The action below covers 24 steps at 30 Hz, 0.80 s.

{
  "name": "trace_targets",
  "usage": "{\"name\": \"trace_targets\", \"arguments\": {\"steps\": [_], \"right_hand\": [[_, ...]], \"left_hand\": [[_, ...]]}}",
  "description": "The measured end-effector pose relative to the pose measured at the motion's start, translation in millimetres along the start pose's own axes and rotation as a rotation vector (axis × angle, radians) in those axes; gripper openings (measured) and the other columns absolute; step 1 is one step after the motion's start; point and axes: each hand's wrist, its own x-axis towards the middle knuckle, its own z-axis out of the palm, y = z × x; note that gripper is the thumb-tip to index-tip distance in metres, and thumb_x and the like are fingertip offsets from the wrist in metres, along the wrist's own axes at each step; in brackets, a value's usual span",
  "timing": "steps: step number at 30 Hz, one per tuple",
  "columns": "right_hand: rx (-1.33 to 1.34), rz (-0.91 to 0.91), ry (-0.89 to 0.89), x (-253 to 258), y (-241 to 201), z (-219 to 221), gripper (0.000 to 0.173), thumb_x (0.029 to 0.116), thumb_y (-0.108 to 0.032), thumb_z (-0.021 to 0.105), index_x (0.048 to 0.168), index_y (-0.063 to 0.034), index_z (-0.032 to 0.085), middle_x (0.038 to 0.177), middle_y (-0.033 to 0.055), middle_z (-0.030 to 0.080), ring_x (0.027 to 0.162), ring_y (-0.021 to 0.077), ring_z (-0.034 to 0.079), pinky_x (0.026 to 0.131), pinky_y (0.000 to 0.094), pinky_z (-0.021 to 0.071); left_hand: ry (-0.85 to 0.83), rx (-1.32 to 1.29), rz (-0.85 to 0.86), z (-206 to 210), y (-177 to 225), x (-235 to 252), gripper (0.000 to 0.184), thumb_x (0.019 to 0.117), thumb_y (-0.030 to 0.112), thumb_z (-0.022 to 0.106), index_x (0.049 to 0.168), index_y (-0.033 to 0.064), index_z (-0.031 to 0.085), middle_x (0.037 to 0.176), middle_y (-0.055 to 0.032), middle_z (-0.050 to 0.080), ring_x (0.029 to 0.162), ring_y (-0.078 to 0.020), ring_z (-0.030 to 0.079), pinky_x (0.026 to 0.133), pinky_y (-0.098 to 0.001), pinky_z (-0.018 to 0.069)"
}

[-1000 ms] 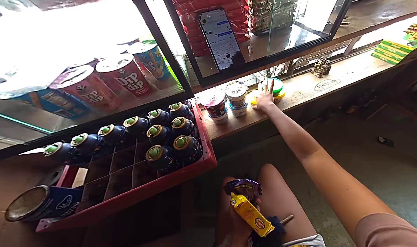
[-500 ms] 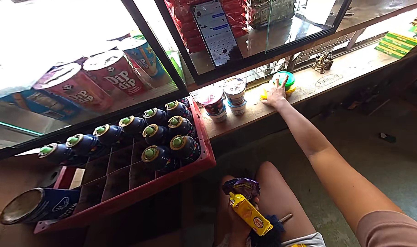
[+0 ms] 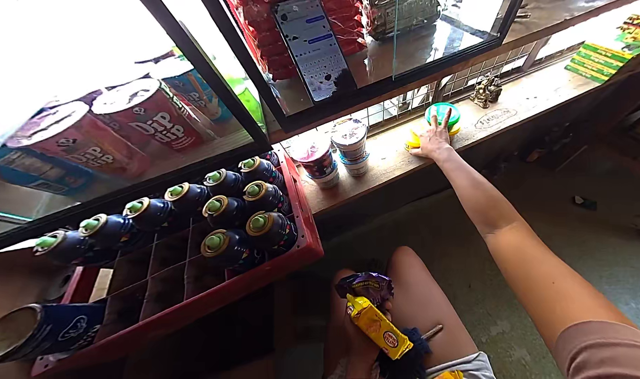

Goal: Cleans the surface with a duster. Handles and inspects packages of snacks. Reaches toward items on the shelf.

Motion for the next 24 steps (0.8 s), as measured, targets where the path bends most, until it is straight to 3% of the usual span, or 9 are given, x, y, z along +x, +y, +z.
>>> {"name": "trace_targets", "arguments": {"steps": [4,7,10,13,15,18,20,22,24], "right_hand": [[-0.013,0.003,0.002,4.1,1.0,5.4,0.082,0.082,-0.06,0.074,0.151,-0.0218,0.051,0.156,0.0199,0.044,0.153,0.0478,0.018,0.114,0.0794,-0.0024],[0.081,-0.001,0.113,-9.5,-9.4,7.1,0.08,0.0816,-0.045,0.079,0.149,-0.0105,0.053,0.165,0.0262,0.024,0.156,0.0472,0.003,0.118,0.0742,-0.0073],[0.294,-0.094,0.356,-39.4,-40.9,15.4,0.082,0.0814,-0.042,0.08,0.147,-0.0019,0.051,0.162,0.0293,0.029,0.154,0.0506,0.01,0.119,0.0749,0.002],[0.72,-0.088,0.26,-60.2,-90.1,25.1,0.109,0.0768,-0.051,0.085,0.158,-0.0009,0.032,0.151,0.0304,0.044,0.144,0.0493,0.037,0.12,0.0661,0.0226],[1.106,-0.027,0.133,-65.6,-122.8,33.4,0.125,0.0696,-0.045,0.092,0.161,-0.002,0.02,0.154,0.0284,0.043,0.141,0.0482,0.042,0.116,0.0638,0.0337],[1.276,0.036,0.097,-61.2,-159.2,38.7,0.133,0.0658,-0.038,0.095,0.163,-0.0049,0.011,0.157,0.0242,0.041,0.143,0.0465,0.039,0.118,0.064,0.0311],[1.281,0.1,0.113,-58.2,-175.4,33.4,0.133,0.0661,-0.037,0.095,0.164,-0.0065,0.009,0.156,0.0259,0.04,0.143,0.0474,0.038,0.118,0.0639,0.0302],[1.263,0.159,0.121,-56.1,-184.1,26.0,0.13,0.0671,-0.036,0.095,0.164,-0.0077,0.012,0.154,0.0289,0.042,0.142,0.0482,0.039,0.119,0.0638,0.0271],[1.21,0.166,0.152,-54.2,-184.1,21.1,0.116,0.0712,-0.034,0.093,0.16,-0.0026,0.025,0.152,0.0284,0.044,0.141,0.0473,0.04,0.119,0.0647,0.0227]], "left_hand": [[-0.011,0.017,-0.003,0.7,-1.5,1.8,0.066,0.097,0.068,0.04,0.106,0.0097,0.069,0.096,-0.0203,0.074,0.079,-0.0326,0.075,0.066,-0.0426,0.063],[-0.038,0.001,0.004,0.4,-2.6,0.9,0.065,0.0986,0.065,0.037,0.106,0.009,0.07,0.097,-0.0201,0.075,0.081,-0.0325,0.075,0.068,-0.0427,0.0633],[-0.065,0.036,0.063,6.6,-2.8,-0.4,0.064,0.1011,0.063,0.035,0.107,0.0099,0.071,0.097,-0.0189,0.075,0.083,-0.0309,0.076,0.068,-0.042,0.0637],[-0.097,0.036,0.05,7.8,-2.7,-0.2,0.062,0.1008,0.062,0.036,0.106,0.0112,0.071,0.099,-0.0178,0.075,0.086,-0.0304,0.076,0.07,-0.0428,0.0636],[-0.114,0.09,0.066,8.5,-3.4,-2.8,0.061,0.0999,0.062,0.038,0.109,0.0131,0.072,0.099,-0.0155,0.076,0.087,-0.0277,0.076,0.072,-0.0413,0.0636],[-0.142,0.168,0.154,12.9,-1.2,-5.8,0.057,0.0963,0.064,0.051,0.111,0.0118,0.07,0.098,-0.0162,0.074,0.085,-0.0278,0.075,0.071,-0.0416,0.0633],[-0.126,0.122,0.154,12.2,1.4,-6.7,0.058,0.0964,0.063,0.05,0.11,0.0106,0.07,0.098,-0.017,0.074,0.084,-0.0293,0.075,0.071,-0.0426,0.0635],[-0.076,0.052,0.125,9.1,2.6,-8.8,0.061,0.0998,0.063,0.042,0.109,0.0085,0.068,0.097,-0.0186,0.074,0.084,-0.0317,0.075,0.07,-0.044,0.0633],[0.022,0.041,0.088,10.9,1.3,-10.0,0.068,0.1026,0.063,0.024,0.106,0.0091,0.066,0.093,-0.0171,0.074,0.081,-0.0304,0.075,0.067,-0.0422,0.0629]]}}
